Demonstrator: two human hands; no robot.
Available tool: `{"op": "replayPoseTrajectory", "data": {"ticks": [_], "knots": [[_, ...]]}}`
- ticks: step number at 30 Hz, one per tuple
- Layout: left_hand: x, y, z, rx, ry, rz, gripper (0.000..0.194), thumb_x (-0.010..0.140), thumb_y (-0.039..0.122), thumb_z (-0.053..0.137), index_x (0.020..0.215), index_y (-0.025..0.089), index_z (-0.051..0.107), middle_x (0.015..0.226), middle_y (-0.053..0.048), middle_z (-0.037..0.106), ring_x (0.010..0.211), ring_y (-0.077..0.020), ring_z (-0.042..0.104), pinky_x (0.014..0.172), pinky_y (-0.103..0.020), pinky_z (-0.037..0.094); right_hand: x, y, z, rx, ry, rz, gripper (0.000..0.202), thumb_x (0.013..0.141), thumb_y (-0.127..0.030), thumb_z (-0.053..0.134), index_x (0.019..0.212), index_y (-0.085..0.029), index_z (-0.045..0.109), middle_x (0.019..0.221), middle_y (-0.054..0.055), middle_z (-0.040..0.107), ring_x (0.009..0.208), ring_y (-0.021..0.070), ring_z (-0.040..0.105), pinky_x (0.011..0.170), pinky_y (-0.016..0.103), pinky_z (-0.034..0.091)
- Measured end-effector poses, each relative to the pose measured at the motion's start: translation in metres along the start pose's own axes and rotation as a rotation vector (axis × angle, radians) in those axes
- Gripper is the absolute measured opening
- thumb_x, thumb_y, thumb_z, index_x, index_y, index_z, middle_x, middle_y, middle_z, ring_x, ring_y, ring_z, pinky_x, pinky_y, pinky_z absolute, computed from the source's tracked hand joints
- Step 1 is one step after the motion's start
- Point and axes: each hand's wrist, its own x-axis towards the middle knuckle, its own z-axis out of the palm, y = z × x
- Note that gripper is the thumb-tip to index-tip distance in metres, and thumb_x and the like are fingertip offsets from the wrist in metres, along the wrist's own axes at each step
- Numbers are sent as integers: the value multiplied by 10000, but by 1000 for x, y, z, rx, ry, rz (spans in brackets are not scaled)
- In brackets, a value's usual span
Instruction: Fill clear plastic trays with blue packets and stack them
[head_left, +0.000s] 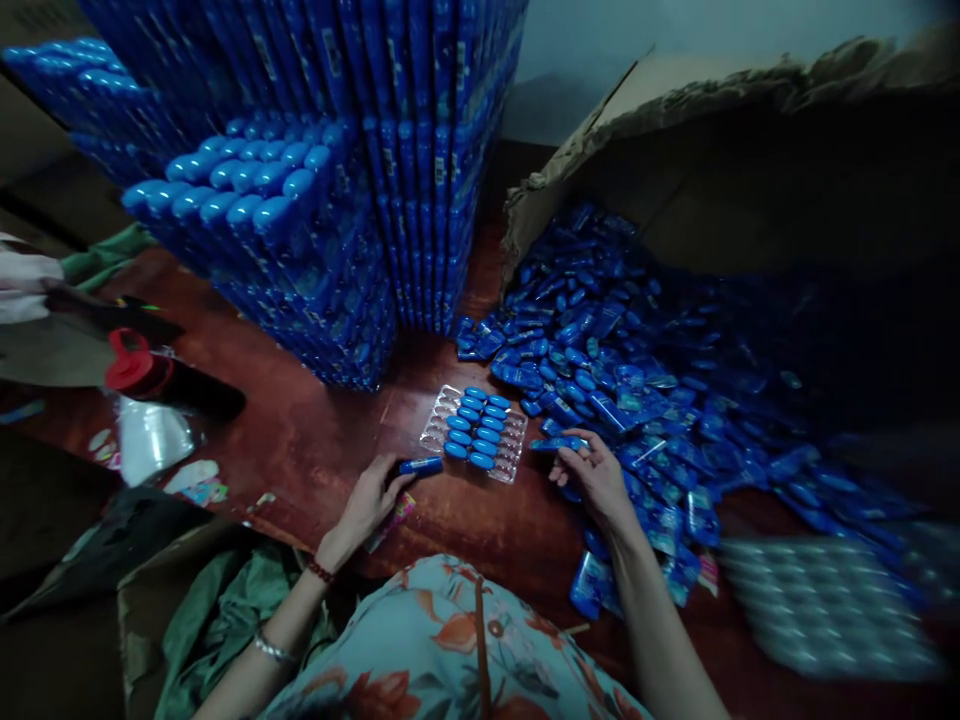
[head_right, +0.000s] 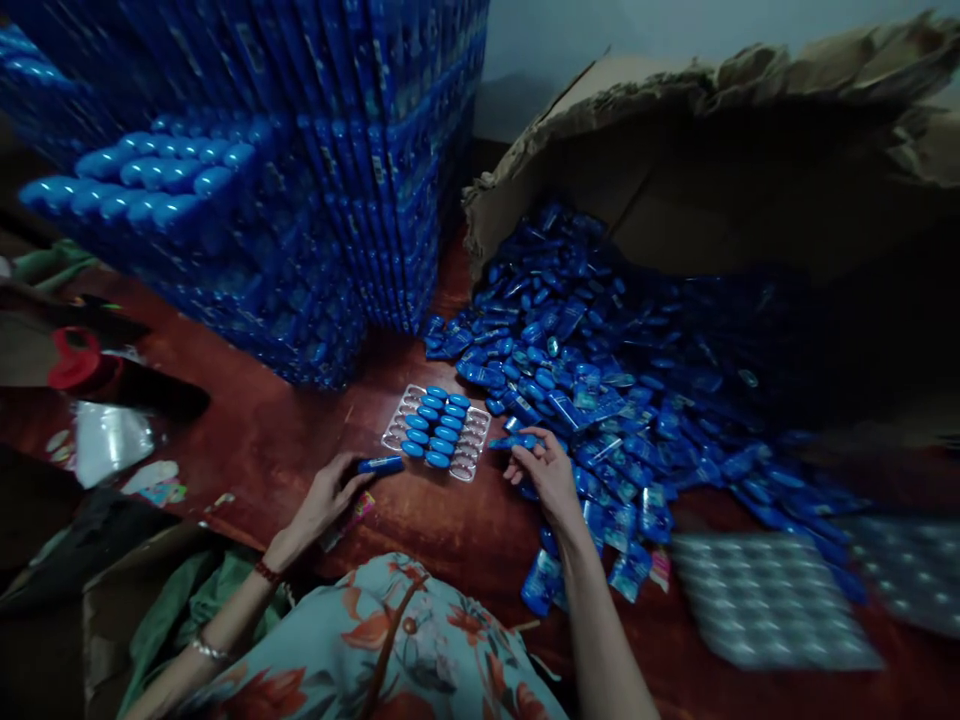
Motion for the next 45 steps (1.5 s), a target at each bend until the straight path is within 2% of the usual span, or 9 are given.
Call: {"op": "replayPoseTrajectory", "data": {"ticks": [5, 7, 12, 16, 21, 28, 35, 41, 45], "knots": [[9, 20, -5, -331, 108, -118, 405, 840, 466, 500, 1099, 167, 585, 1077, -77, 623, 933, -201, 598, 738, -291, 514, 16, -5, 20, -221, 318, -214, 364, 724, -528, 605, 856, -201, 516, 514, -74, 516, 430, 117, 497, 419, 221, 379], [20, 23, -7, -481, 104, -163, 461, 803, 512, 531, 1075, 149, 612, 1110, -91, 614, 933, -211, 602, 729, -298, 527, 26, -5, 30, -379, 357, -310, 347, 762, -528, 571, 864, -197, 538, 594, -45, 563, 519, 133, 538, 503, 239, 423], [48, 22, -7, -483, 140, -101, 538, 628, 432, 740, 1076, 159, 620, 1112, -91, 596, 978, -214, 598, 884, -353, 481, 39, 1, 40, -846, 167, -532, 302, 904, -433, 400, 970, -187, 563, 908, 56, 646, 807, 181, 605, 727, 280, 449], [66, 27, -6, -311, 218, 63, 369, 699, 389, 699, 1004, 187, 654, 1035, -69, 597, 977, -191, 585, 894, -339, 466, 33, -3, 34, -1217, 19, -488, 309, 942, -364, 332, 1092, -184, 533, 982, 83, 630, 829, 189, 610, 635, 252, 422], [89, 38, -7, -164, 185, 176, 276, 787, 380, 620, 990, 196, 655, 983, -57, 599, 912, -177, 591, 841, -326, 484, 33, -27, 31, -1538, -172, -399, 284, 958, -333, 307, 1093, -205, 523, 926, 61, 624, 787, 172, 609, 556, 242, 350], [105, 52, -10, 33, 58, 341, 200, 870, 266, 493, 973, 187, 645, 1076, -79, 543, 949, -176, 578, 775, -289, 514, 43, -48, 35, -1658, -255, -369, 259, 964, -305, 286, 1079, -206, 496, 940, 53, 619, 775, 168, 610, 550, 254, 324], [107, 44, -9, 60, -3, 464, 442, 871, 117, 420, 1307, 188, 432, 1175, -101, 545, 1059, -184, 541, 933, -362, 454, 41, -47, 35, -1632, -274, -348, 273, 970, -300, 257, 1102, -213, 480, 966, 64, 609, 824, 165, 597, 592, 253, 355], [110, 42, -13, 416, -154, 602, 352, 887, 104, 391, 1194, 176, 549, 1125, -114, 573, 1013, -210, 544, 902, -391, 467, 43, -51, 36, -1658, -301, -353, 280, 968, -291, 262, 1106, -205, 489, 975, 80, 612, 833, 179, 592, 626, 259, 360], [109, 44, -16, 377, -139, 667, 311, 898, 160, 433, 1195, 162, 526, 1128, -115, 571, 1020, -200, 545, 896, -364, 478, 46, -53, 40, -1697, -326, -384, 278, 962, -265, 268, 1105, -198, 495, 953, 86, 620, 828, 195, 589, 653, 273, 360]]}}
